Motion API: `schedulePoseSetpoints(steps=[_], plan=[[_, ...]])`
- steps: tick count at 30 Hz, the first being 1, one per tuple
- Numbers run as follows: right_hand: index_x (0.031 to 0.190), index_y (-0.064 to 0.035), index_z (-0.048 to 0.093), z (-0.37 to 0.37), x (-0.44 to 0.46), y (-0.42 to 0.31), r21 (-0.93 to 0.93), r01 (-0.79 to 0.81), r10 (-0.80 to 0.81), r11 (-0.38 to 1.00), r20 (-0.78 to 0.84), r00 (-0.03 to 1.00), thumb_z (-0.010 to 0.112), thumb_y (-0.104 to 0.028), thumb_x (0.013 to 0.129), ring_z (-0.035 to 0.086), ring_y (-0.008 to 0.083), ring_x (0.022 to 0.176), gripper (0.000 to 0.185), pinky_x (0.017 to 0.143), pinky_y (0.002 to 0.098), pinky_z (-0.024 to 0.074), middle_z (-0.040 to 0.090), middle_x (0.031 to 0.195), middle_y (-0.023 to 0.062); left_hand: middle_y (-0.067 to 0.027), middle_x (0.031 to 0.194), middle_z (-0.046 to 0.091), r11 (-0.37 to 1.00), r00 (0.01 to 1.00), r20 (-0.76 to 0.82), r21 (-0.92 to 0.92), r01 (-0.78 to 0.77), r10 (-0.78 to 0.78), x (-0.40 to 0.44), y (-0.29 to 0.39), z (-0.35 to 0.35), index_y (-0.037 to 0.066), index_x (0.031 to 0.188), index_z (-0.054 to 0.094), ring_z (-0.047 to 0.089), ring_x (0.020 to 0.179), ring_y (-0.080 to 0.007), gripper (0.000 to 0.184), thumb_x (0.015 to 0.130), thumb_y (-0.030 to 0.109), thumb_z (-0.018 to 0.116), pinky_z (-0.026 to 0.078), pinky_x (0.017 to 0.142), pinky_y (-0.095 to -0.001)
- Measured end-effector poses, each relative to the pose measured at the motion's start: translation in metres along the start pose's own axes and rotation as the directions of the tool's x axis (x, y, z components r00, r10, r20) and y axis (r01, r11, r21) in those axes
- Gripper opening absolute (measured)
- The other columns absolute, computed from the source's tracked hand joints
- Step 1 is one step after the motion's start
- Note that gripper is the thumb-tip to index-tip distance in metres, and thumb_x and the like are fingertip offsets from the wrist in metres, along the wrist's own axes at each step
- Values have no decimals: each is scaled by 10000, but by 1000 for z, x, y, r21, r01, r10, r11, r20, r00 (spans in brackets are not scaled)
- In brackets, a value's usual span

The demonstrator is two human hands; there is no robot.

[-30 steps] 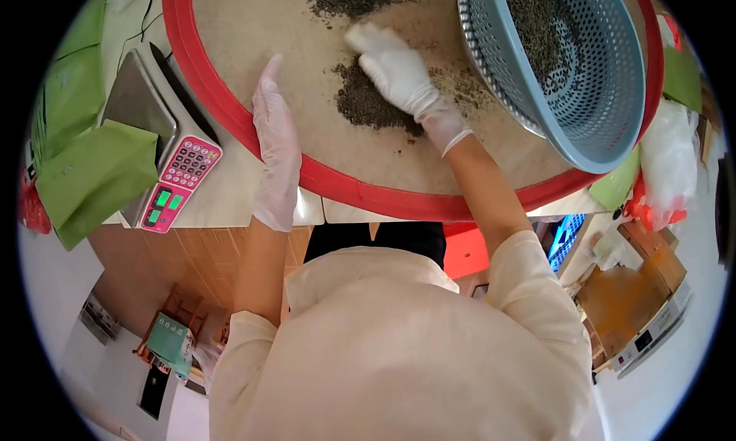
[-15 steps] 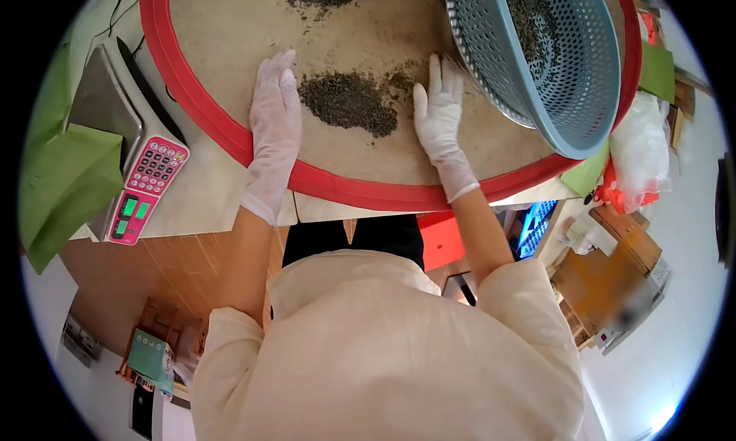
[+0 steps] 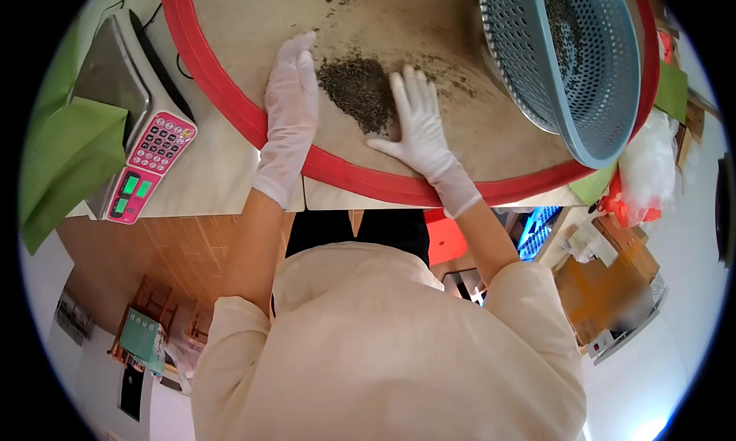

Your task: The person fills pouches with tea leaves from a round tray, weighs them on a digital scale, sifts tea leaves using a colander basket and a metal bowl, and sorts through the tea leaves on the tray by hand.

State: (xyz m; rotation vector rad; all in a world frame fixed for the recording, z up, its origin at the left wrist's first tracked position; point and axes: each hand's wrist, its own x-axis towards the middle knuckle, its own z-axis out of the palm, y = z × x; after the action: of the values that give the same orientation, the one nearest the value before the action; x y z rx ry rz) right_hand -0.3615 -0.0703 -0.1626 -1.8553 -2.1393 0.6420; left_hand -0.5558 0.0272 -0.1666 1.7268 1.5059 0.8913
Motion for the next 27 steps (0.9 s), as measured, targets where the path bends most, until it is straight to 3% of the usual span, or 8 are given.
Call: schedulePoseSetpoints(steps=[10, 14, 16, 22, 23, 24, 26, 27], plan=[[1347, -59, 370, 29, 94, -25, 73, 244, -226, 967, -197, 954, 689, -489, 701, 337, 391, 1275, 839, 1074, 458, 263, 369, 1369, 215, -117, 1200, 571, 985, 990, -37, -112, 132, -137, 3, 9, -5, 53, 1217, 540, 508, 1142, -247, 321, 961, 161, 379, 369, 992, -322], [1294, -17, 442, 20, 60, -5, 376, -10, 184, 927, -429, 884, 579, -248, 823, 392, 388, 1242, 542, 1069, 437, 277, 451, 1309, 232, -114, 1287, 512, 995, 997, -80, 92, 24, -17, 5, -6, 0, 78, 1260, 519, 388, 1246, -315, 344, 952, 168, 396, 290, 1058, -381], [1296, -8, 440, 28, 54, -2, 299, -75, 223, 951, -500, 837, 514, -181, 852, 387, 389, 1246, 482, 1076, 450, 258, 447, 1314, 234, -119, 1317, 489, 886, 986, -79, 453, -98, 149, 5, -14, 15, 73, 1288, 495, 363, 1268, -328, 376, 936, 185, 421, 273, 1071, -386], [1309, -9, 429, 55, 87, -38, 141, -206, 248, 968, -473, 845, 453, -212, 890, 376, 348, 1268, 466, 1077, 451, 247, 419, 1362, 196, -178, 1388, 391, 965, 990, 1, 224, -139, 143, 0, -5, 55, 29, 1340, 418, 310, 1310, -332, 483, 954, 317, 380, 214, 1100, -395], [1309, -9, 429, 61, 91, -42, 156, -198, 249, 968, -469, 847, 453, -212, 890, 376, 348, 1268, 466, 1077, 451, 247, 419, 1362, 196, -178, 1393, 382, 996, 995, 48, -26, -91, 92, 2, -8, 54, 24, 1346, 407, 302, 1315, -331, 503, 962, 346, 359, 210, 1101, -387], [1289, -11, 456, 60, 96, -46, 256, -186, 289, 949, -463, 838, 443, -217, 902, 402, 341, 1250, 438, 1065, 436, 273, 446, 1343, 186, -179, 1399, 374, 960, 993, 107, -279, -24, 56, 4, -8, 53, 20, 1352, 396, 294, 1320, -329, 525, 969, 375, 339, 206, 1102, -380], [1270, -14, 483, 61, 103, -56, 359, -168, 331, 918, -460, 824, 433, -221, 915, 429, 334, 1231, 414, 1052, 421, 298, 473, 1324, 176, -154, 1409, 367, 974, 991, 115, -223, -35, 61, 5, -4, 51, 17, 1355, 392, 291, 1328, -301, 544, 988, 396, 258, 201, 1103, -363], [1231, -16, 523, 64, 104, -63, 609, -62, 415, 791, -458, 786, 423, -221, 924, 457, 338, 1201, 383, 1033, 408, 325, 511, 1283, 169, -131, 1407, 374, 801, 981, 161, -571, 179, -105, 5, 4, 48, 26, 1353, 400, 300, 1322, -272, 523, 996, 370, 234, 197, 1108, -345]])
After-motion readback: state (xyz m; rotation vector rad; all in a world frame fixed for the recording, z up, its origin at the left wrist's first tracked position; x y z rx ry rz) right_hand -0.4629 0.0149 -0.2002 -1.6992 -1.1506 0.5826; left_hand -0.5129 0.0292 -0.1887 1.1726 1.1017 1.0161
